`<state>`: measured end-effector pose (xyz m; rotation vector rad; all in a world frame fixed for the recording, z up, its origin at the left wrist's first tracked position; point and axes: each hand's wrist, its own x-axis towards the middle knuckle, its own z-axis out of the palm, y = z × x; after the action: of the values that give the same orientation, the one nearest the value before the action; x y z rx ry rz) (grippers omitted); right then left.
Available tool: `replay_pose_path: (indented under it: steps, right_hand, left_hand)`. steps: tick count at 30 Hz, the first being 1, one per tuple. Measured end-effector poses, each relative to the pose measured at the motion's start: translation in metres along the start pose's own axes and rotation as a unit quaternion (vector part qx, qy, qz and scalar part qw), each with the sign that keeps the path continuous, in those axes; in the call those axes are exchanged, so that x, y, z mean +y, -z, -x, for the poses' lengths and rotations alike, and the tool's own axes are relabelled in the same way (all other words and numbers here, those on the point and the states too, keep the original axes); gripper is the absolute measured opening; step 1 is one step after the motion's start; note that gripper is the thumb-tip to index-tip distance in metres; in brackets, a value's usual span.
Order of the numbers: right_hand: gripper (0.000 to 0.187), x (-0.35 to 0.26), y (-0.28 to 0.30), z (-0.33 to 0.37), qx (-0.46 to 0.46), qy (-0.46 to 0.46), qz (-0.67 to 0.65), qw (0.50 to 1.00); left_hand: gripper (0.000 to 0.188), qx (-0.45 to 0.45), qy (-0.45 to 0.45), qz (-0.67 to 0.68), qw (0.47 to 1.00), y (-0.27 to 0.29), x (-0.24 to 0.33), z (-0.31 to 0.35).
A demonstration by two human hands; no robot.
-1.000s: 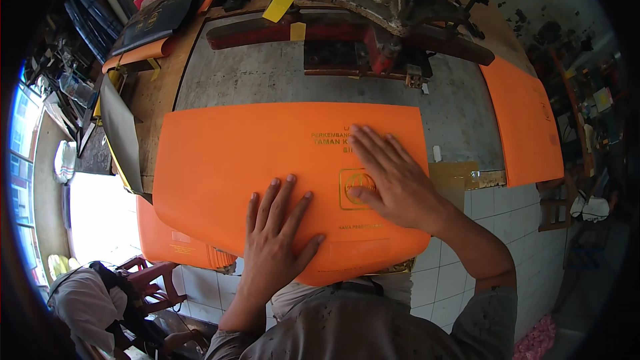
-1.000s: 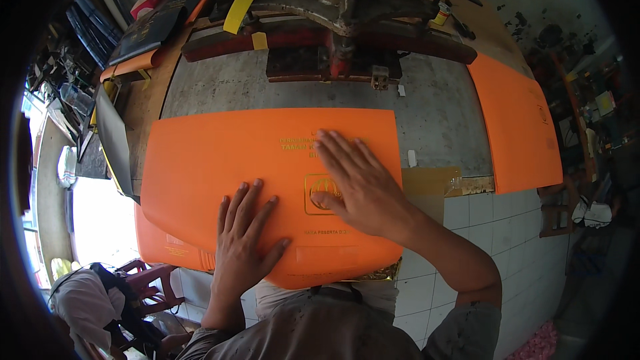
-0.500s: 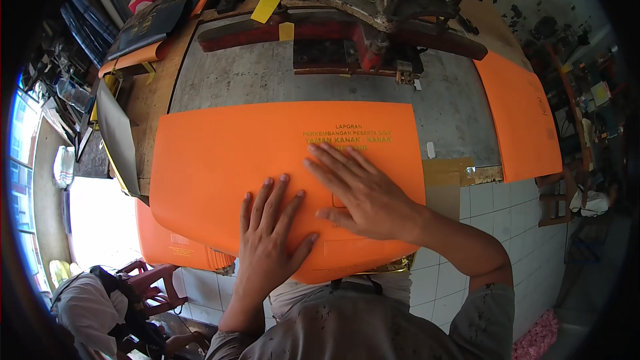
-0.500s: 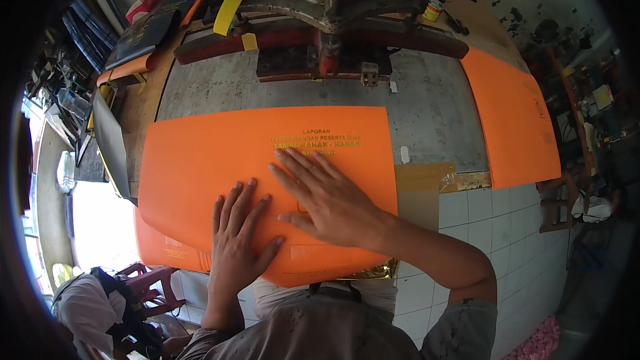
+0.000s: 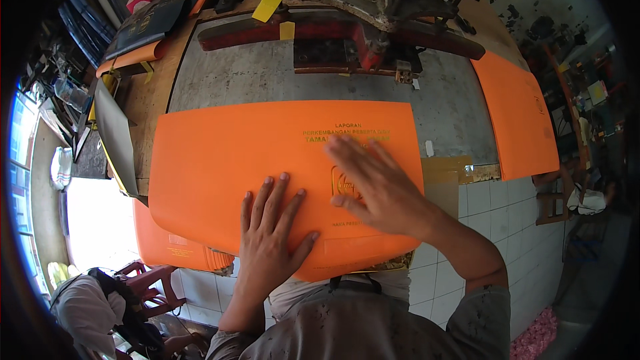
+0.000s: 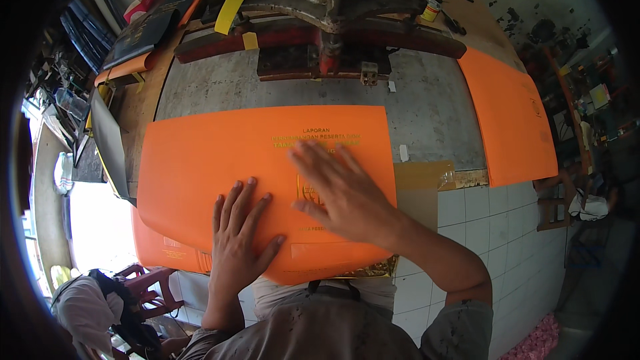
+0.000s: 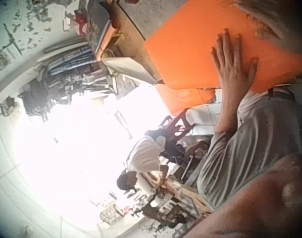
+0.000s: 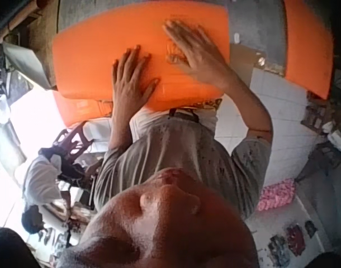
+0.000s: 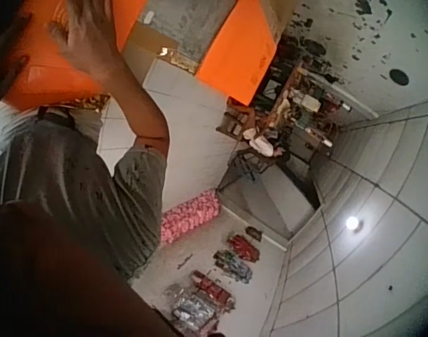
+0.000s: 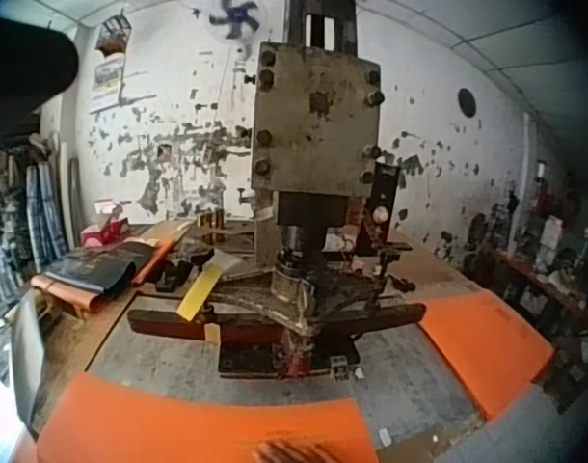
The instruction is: The person places a sheet of orange cardstock under a stamping machine, aligns a strip of gold foil over the surface, and presses down with the machine to apply a gold-stamped design.
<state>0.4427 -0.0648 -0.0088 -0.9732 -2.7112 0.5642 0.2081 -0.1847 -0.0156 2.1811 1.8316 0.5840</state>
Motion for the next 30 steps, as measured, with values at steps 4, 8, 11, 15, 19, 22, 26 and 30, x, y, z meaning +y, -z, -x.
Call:
replay_pose_path:
  steps: [4,8,11,15,19,22,26,30]
  right_hand:
    - [0.081,0.0,-0.008,0.011,0.081,-0.149,0.149,0.974]
    - [0.08,-0.021,-0.004,0.011,0.016,0.016,0.077,0.997]
    - [0.079,-0.003,0.003,0.012,-0.007,-0.001,0.047,0.999]
    - [0.084,0.018,-0.009,0.012,0.094,-0.135,0.133,0.977]
    - [0.088,-0.022,-0.02,0.011,0.067,0.003,0.059,0.996]
    - [0.087,-0.028,-0.017,0.015,-0.007,0.107,-0.002,0.994]
    - [0.087,0.015,0.0,0.022,0.05,-0.043,0.002,0.998]
    - [0.087,0.021,-0.004,0.03,0.122,-0.193,0.132,0.965]
  left_hand:
    - [0.069,0.0,-0.002,-0.002,1.0,0.0,-0.001,0.0]
    - [0.069,-0.003,0.002,-0.002,1.0,0.001,0.0,0.0]
    - [0.069,-0.005,-0.003,-0.001,1.0,-0.001,0.0,0.0]
    - [0.07,-0.002,-0.001,-0.008,1.0,-0.002,0.0,0.0]
    - [0.071,0.003,-0.003,-0.016,1.0,-0.003,0.0,0.0]
    - [0.072,0.003,-0.006,-0.01,1.0,-0.003,-0.001,0.001]
    - [0.072,0.0,-0.002,-0.01,1.0,-0.001,0.0,0.002]
    - [0.072,-0.001,-0.005,-0.012,1.0,-0.003,0.0,0.002]
